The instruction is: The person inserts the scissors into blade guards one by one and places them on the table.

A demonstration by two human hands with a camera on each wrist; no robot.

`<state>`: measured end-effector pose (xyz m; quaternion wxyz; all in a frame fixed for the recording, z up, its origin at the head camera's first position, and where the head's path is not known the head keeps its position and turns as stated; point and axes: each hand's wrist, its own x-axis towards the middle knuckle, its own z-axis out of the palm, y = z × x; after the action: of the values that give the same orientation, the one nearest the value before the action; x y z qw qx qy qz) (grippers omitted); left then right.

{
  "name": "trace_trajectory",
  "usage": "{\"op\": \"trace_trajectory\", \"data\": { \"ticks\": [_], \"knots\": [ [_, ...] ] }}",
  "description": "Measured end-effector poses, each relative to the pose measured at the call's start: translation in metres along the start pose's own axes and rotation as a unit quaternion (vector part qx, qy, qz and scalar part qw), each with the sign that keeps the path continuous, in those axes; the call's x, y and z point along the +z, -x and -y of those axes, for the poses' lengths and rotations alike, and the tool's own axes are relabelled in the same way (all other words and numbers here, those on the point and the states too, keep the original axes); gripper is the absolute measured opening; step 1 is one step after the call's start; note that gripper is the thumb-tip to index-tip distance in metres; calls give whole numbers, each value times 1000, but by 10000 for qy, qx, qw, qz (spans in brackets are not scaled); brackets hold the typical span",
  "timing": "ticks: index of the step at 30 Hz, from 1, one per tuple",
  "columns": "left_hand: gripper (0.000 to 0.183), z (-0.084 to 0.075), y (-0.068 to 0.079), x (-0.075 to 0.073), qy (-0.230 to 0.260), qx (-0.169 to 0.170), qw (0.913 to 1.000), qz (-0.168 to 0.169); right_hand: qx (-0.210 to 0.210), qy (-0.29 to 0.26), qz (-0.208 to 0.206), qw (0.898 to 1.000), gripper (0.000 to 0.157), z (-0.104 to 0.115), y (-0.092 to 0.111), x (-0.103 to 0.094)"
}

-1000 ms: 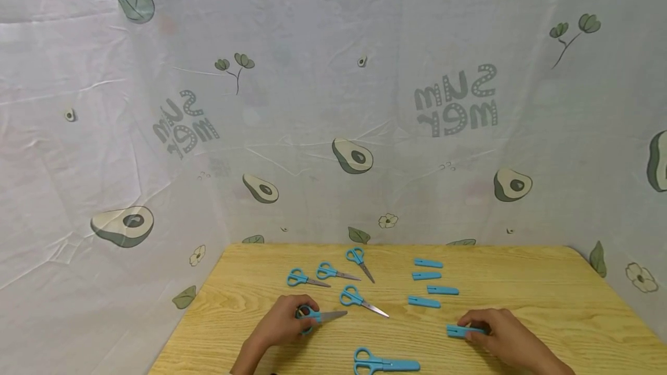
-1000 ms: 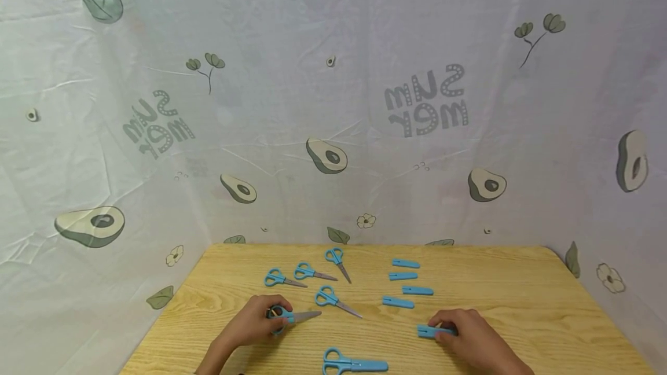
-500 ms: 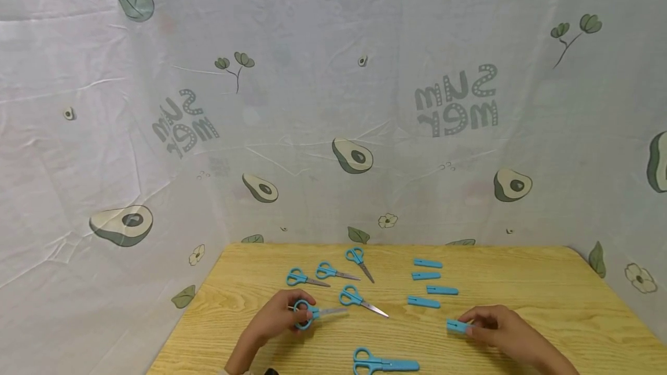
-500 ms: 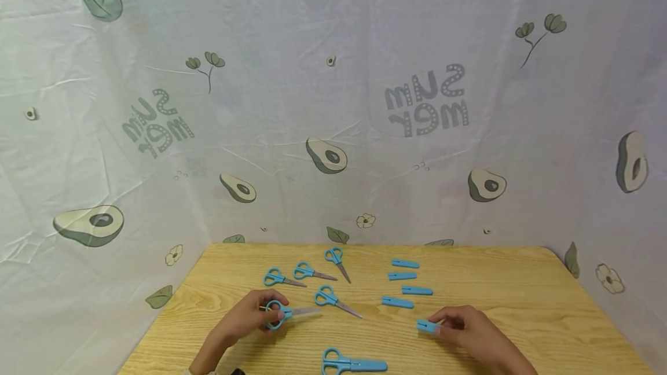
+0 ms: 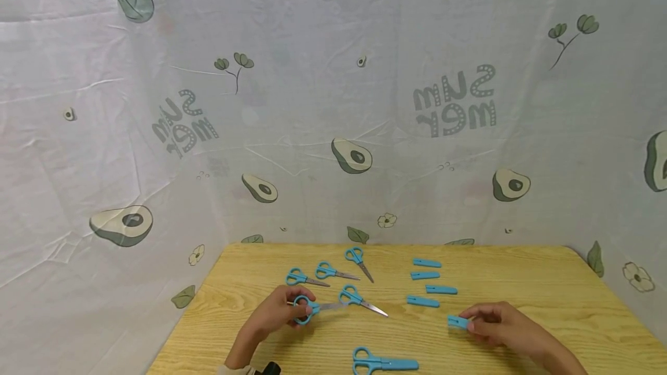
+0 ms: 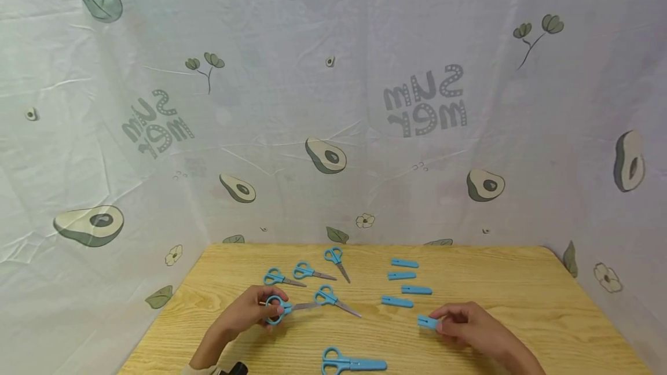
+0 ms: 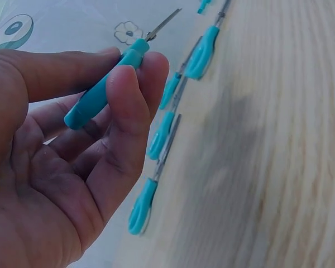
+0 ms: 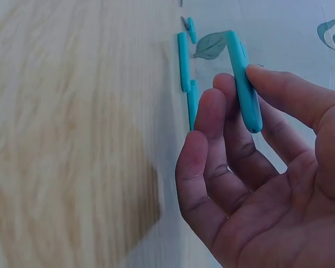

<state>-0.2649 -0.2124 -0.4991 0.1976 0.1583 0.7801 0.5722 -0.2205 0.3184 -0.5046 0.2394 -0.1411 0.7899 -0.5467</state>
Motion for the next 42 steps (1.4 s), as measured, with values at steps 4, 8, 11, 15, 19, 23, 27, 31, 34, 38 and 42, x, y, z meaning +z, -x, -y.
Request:
{"op": "trace_trajectory", "data": {
  "ticks": [4, 8, 11, 15, 19, 23, 27, 31, 34, 38, 42],
  "knots": [
    [28, -2, -4, 1, 82, 55, 10000, -7, -87, -97, 43, 9999, 41, 3, -1, 0],
    [33, -6, -8, 3, 152, 86, 9998, 47, -163, -290, 135, 9994, 40, 5, -3, 1],
    [32, -9, -11, 5, 140, 93, 9998, 44, -190, -414, 188, 9988, 38, 7, -5, 2],
    [32, -14, -14, 7, 95, 82, 9999, -4, -186, -496, 218, 9984, 37, 8, -7, 1],
    [33, -17, -17, 9, 10, 154, 9999, -37, -125, -531, 206, 9983, 37, 8, -8, 0],
    [32, -18, -17, 8, -110, 219, 9997, -58, -149, -428, 153, 9989, 39, 10, -8, 0],
    [32, -18, -17, 7, -206, 240, 9995, -76, -216, -216, 34, 9995, 40, 12, -9, 1],
    [32, -18, -17, 8, -282, 226, 9993, -126, -216, 7, -115, 9997, 42, 15, -10, 4],
    [31, -19, -17, 8, -301, 197, 9992, -170, -278, 124, -175, 9994, 43, 16, -10, 5],
    [30, -20, -17, 10, -328, 204, 9990, -227, -334, 224, -252, 9989, 42, 19, -9, 8],
    [28, -21, -16, 11, -443, 256, 9983, -294, -360, 263, -305, 9985, 41, 22, -9, 9]
  ]
}}
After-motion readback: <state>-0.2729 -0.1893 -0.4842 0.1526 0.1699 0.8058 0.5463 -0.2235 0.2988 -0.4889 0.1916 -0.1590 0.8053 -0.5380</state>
